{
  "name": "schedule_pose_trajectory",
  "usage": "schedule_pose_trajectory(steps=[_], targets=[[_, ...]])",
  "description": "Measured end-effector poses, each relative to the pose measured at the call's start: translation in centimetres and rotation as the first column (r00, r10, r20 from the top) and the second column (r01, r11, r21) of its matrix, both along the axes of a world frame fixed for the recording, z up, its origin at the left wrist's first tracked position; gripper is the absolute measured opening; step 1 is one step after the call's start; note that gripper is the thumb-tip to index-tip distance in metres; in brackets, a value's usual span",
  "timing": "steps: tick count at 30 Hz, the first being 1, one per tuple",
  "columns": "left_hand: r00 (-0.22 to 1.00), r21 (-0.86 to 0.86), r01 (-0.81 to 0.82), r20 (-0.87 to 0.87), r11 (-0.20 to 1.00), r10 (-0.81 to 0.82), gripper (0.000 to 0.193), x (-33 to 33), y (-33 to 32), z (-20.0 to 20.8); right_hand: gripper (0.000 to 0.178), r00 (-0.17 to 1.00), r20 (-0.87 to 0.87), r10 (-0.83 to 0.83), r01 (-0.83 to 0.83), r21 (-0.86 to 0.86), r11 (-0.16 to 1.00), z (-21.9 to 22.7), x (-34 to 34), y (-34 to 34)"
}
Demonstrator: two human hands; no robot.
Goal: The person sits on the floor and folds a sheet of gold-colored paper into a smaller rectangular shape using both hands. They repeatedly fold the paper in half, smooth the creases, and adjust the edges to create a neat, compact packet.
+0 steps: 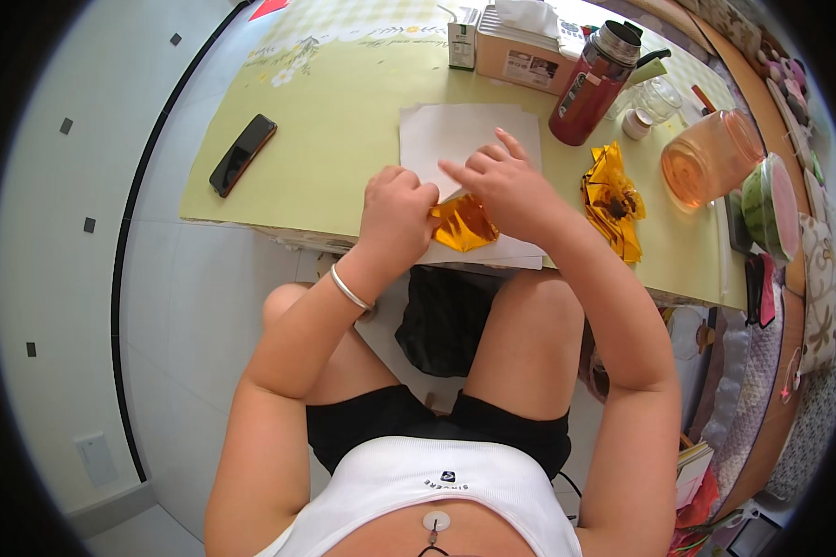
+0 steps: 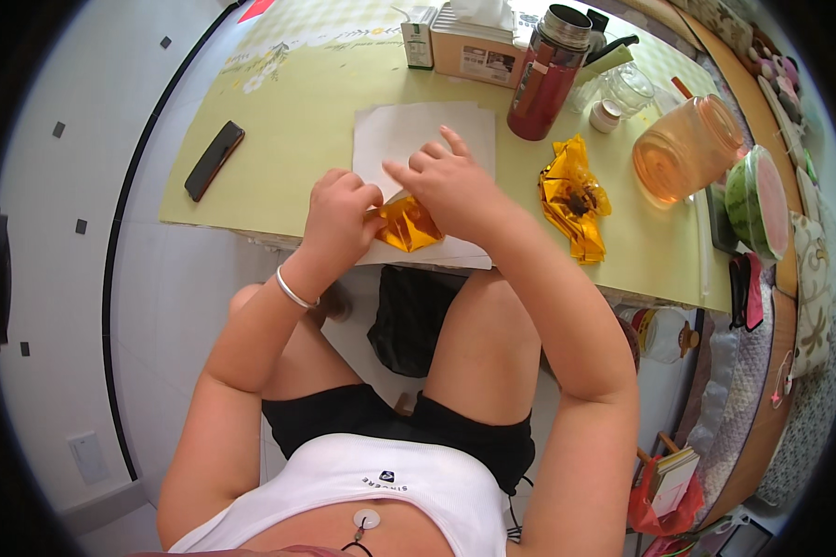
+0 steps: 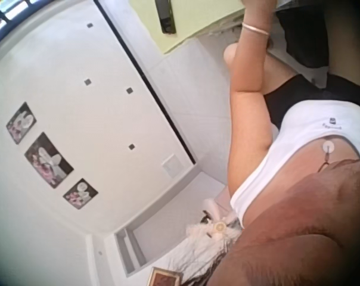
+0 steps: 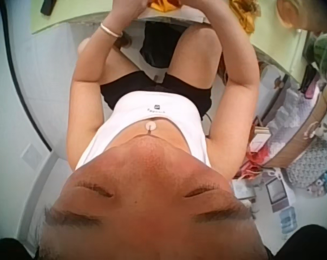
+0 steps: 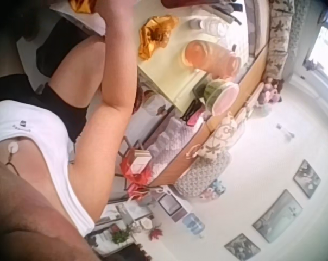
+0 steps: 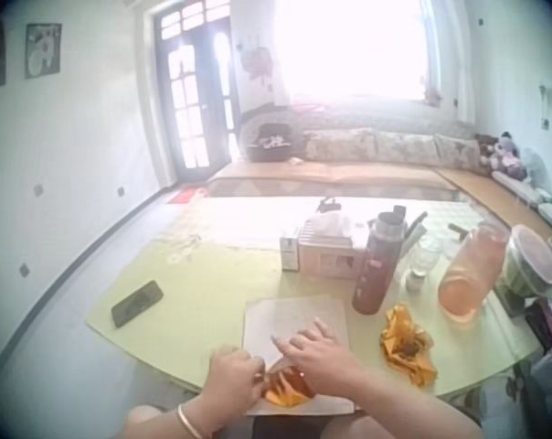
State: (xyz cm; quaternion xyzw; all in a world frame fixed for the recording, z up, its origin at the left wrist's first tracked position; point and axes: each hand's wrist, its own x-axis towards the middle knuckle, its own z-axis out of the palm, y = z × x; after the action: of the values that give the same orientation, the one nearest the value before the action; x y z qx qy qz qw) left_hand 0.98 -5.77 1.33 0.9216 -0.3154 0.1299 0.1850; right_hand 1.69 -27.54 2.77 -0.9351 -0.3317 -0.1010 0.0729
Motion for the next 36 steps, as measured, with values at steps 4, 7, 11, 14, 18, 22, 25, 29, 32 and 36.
schedule_pose_trajectory(steps=[4,7,11,14,18,22,25,29,32,36], targets=[[0.976,-0.089,0.14,0.182,0.986,-0.122,0.02,-1.1,-0.6,-1.9,0.016,0.987,0.134,0.086,-0.09,0.023,0.996,-1.2,-0.4,-1.4],[0.956,-0.133,0.163,0.267,0.978,-0.123,0.019,-1.6,-1.2,-2.3,0.01,0.972,0.233,0.036,-0.057,0.085,0.995,-1.8,0.0,-2.6],[0.995,-0.184,0.095,0.05,0.978,-0.087,0.032,-1.7,-1.6,-1.1,0.023,1.0,-0.001,0.02,-0.019,0.229,0.973,-1.2,1.8,-3.9],[0.999,-0.155,0.037,-0.016,0.987,-0.039,0.033,-0.6,-1.0,-0.4,0.027,0.946,-0.323,0.024,0.085,0.318,0.944,-0.7,3.0,-4.7],[0.957,-0.173,-0.021,-0.288,0.985,-0.03,0.032,0.9,-0.2,-0.1,0.029,0.787,-0.617,-0.01,0.267,0.325,0.907,-0.6,4.1,-6.8],[0.931,-0.152,-0.025,-0.364,0.988,-0.032,0.032,1.5,0.1,0.7,0.027,0.643,-0.763,0.064,0.376,0.388,0.841,-0.8,3.6,-7.2],[0.925,-0.137,-0.017,-0.377,0.99,-0.037,0.033,1.7,0.1,0.9,0.027,0.787,-0.615,0.037,0.263,0.389,0.883,-0.8,2.5,-6.9],[0.928,-0.158,0.017,-0.364,0.987,-0.074,0.034,2.0,0.6,0.6,0.03,0.897,-0.442,-0.007,0.182,0.355,0.917,-1.1,1.0,-7.1],[0.937,-0.181,0.058,-0.33,0.982,-0.116,0.033,1.7,0.5,0.6,0.027,0.989,-0.145,0.018,0.027,0.302,0.953,-1.1,-0.1,-6.1],[0.955,0.016,0.296,0.017,0.955,-0.296,0.03,0.7,-0.4,-0.4,0.021,0.991,0.119,0.056,-0.079,0.205,0.976,-2.9,-2.4,-3.9]])
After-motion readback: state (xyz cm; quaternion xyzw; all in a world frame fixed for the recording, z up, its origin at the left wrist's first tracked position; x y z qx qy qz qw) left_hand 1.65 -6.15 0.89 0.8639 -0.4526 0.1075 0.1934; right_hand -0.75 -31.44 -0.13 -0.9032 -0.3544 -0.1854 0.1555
